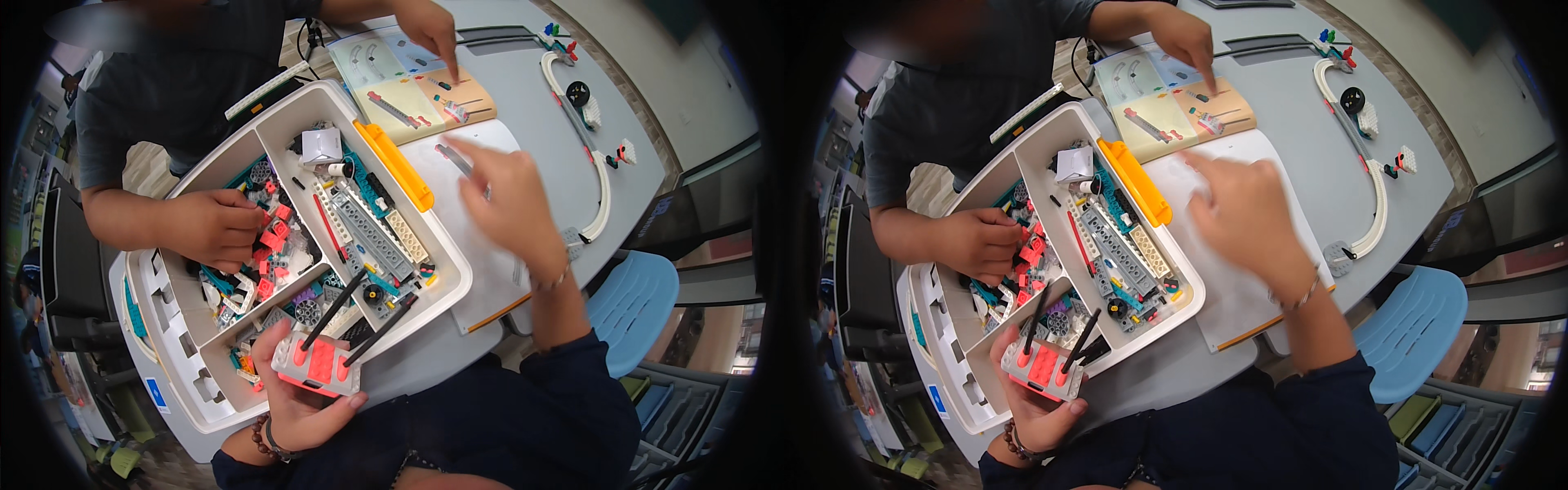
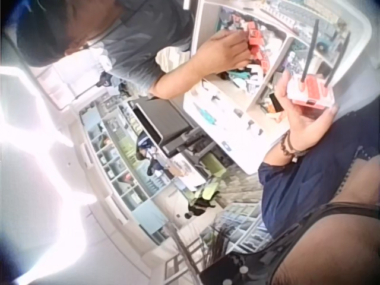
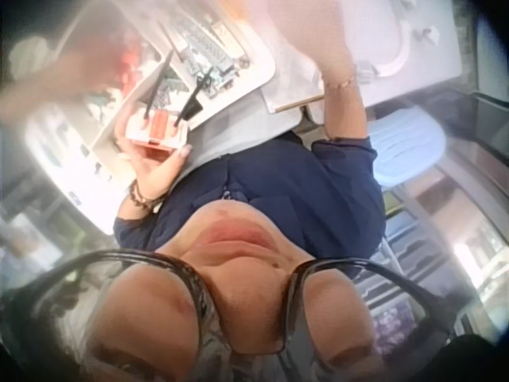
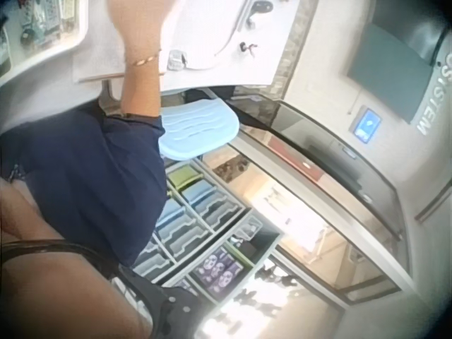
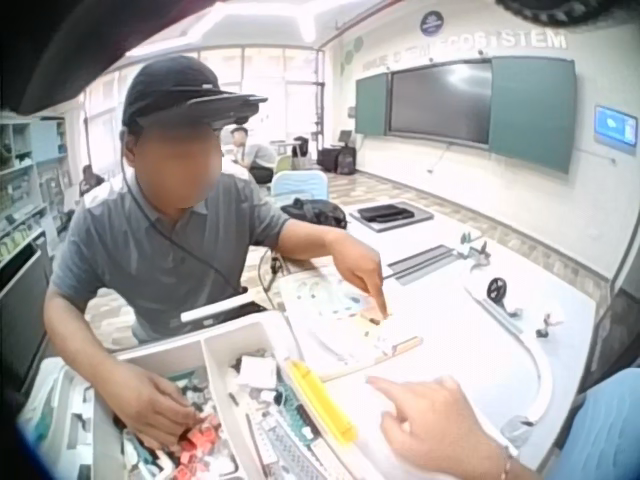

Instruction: The person assembles a small Lego model using pieces from a compartmentalized tray. They pick up various colored bricks, connect them by hand, and occasionally consult an instruction booklet on the table.

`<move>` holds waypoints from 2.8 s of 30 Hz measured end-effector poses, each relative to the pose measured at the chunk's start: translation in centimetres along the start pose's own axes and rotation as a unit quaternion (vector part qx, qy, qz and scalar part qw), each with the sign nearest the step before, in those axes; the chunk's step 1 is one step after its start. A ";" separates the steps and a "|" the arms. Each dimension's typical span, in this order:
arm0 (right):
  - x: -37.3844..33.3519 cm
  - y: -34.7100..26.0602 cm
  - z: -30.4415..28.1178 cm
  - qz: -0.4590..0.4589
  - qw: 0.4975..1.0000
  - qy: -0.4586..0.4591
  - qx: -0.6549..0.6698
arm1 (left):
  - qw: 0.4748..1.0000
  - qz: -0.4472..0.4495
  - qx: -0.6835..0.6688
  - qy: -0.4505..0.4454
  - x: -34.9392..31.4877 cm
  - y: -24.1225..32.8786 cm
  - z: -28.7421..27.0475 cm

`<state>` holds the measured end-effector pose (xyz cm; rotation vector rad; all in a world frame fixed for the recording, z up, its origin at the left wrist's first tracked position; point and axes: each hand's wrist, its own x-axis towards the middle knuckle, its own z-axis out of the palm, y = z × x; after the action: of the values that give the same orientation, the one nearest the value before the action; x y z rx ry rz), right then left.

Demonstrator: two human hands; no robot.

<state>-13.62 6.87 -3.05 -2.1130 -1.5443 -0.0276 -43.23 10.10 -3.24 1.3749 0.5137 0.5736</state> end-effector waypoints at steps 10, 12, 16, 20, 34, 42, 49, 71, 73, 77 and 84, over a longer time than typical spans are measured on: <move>6.6 4.0 2.7 0.093 0.949 -0.212 -0.214 | 0.999 -0.010 -0.032 0.004 0.1 0.5 0.4; 6.5 4.1 3.4 0.098 0.951 -0.204 -0.211 | 0.999 -0.011 -0.041 0.007 0.0 0.4 0.4; 5.9 3.6 3.1 0.110 0.957 -0.189 -0.191 | 0.998 -0.025 -0.050 0.007 0.1 0.8 0.4; 5.2 3.2 1.5 0.044 0.992 -0.109 -0.042 | 0.996 -0.035 -0.076 0.008 0.1 1.2 0.4; 2.3 -7.0 0.6 -0.293 0.899 -0.318 0.065 | 0.974 -0.076 -0.211 0.024 -0.3 1.7 -0.9; 2.6 -6.5 5.3 -0.337 0.878 -0.330 -0.075 | 0.978 -0.077 -0.182 0.059 -0.4 1.9 -1.2; 2.2 -6.2 6.2 -0.340 0.883 -0.318 -0.054 | 0.977 -0.087 -0.188 0.057 -0.5 2.0 -1.1; -2.8 -11.7 -0.5 -0.172 0.752 -0.224 0.595 | 0.984 -0.048 -0.150 -0.080 -1.4 2.0 -0.8; -3.0 -11.9 -0.4 -0.196 0.765 -0.208 0.577 | 0.983 -0.053 -0.153 -0.085 -1.6 2.1 -0.8; -2.7 -11.9 -0.6 -0.248 0.794 -0.202 0.517 | 0.984 -0.051 -0.151 -0.084 -1.6 2.5 -0.6; -2.1 -11.7 -0.9 -0.283 0.825 -0.199 0.448 | 0.988 -0.048 -0.125 -0.083 -1.5 2.2 -1.0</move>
<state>-24.56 7.14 1.68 -0.9107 -1.8484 0.8143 -45.19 10.11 -1.13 1.1414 0.3581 0.4248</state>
